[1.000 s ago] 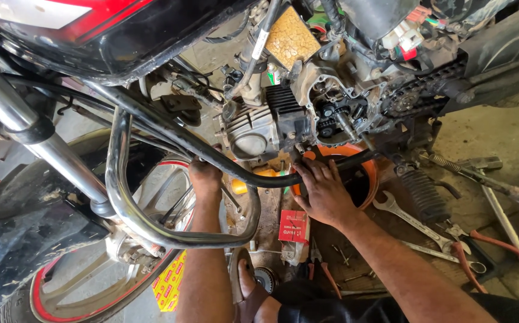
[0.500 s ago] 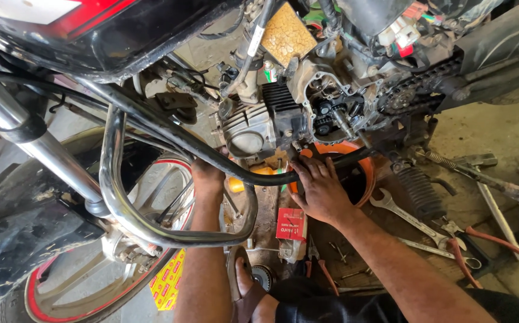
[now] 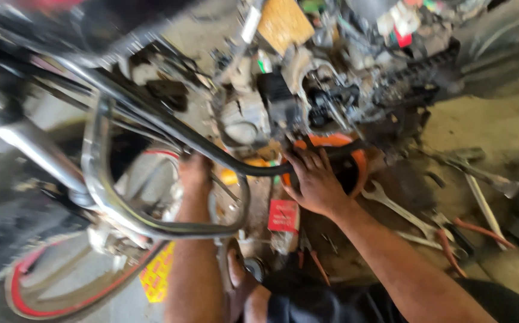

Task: The person sits on the floor beside a motorcycle with its engine partially disassembled and works on the engine area, handling small parts and fasteners and using wrenches and pliers from the cardboard on the floor. They pick up and set down tools and reach into the engine case while an orange basin sits below to catch fluid or parts.

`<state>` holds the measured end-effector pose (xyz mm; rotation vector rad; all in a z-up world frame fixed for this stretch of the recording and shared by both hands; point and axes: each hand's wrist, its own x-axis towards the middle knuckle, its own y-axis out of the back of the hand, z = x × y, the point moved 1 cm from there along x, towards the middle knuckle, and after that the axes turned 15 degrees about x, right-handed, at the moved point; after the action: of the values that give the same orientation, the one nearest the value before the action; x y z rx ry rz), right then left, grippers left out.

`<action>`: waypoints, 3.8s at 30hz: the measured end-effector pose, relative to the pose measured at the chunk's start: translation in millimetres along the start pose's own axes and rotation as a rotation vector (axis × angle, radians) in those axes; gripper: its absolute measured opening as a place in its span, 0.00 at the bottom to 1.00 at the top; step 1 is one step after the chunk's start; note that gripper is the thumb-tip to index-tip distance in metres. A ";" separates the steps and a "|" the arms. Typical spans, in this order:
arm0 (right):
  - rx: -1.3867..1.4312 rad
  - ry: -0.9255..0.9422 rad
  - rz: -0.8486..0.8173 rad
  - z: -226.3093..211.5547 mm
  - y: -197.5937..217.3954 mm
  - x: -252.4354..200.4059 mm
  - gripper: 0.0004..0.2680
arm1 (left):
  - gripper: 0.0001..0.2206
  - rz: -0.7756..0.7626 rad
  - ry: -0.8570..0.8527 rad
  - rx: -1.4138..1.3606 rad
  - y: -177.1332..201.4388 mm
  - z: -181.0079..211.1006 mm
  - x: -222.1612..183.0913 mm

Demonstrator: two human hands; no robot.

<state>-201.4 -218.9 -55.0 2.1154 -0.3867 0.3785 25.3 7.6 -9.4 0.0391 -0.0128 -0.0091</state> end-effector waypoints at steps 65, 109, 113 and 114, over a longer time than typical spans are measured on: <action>-0.087 -0.516 -0.986 30.6 -102.5 -59.3 0.06 | 0.10 -0.048 -0.690 0.094 -27.1 28.6 -18.0; -0.036 -0.435 -0.976 71.8 -104.7 -59.5 0.08 | 0.31 -0.050 -0.116 1.108 16.0 -25.2 -67.9; -0.069 -0.475 -0.970 72.1 -108.0 -51.8 0.08 | 0.26 -0.190 -0.012 1.048 28.1 47.8 -116.4; -0.091 -0.456 -0.949 70.5 -108.1 -56.3 0.08 | 0.22 -0.313 0.089 0.998 29.0 73.9 -136.4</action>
<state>-199.2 -214.1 -195.7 2.0256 0.3595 -0.6606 -111.8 35.0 63.8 1.0391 0.0789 -0.3141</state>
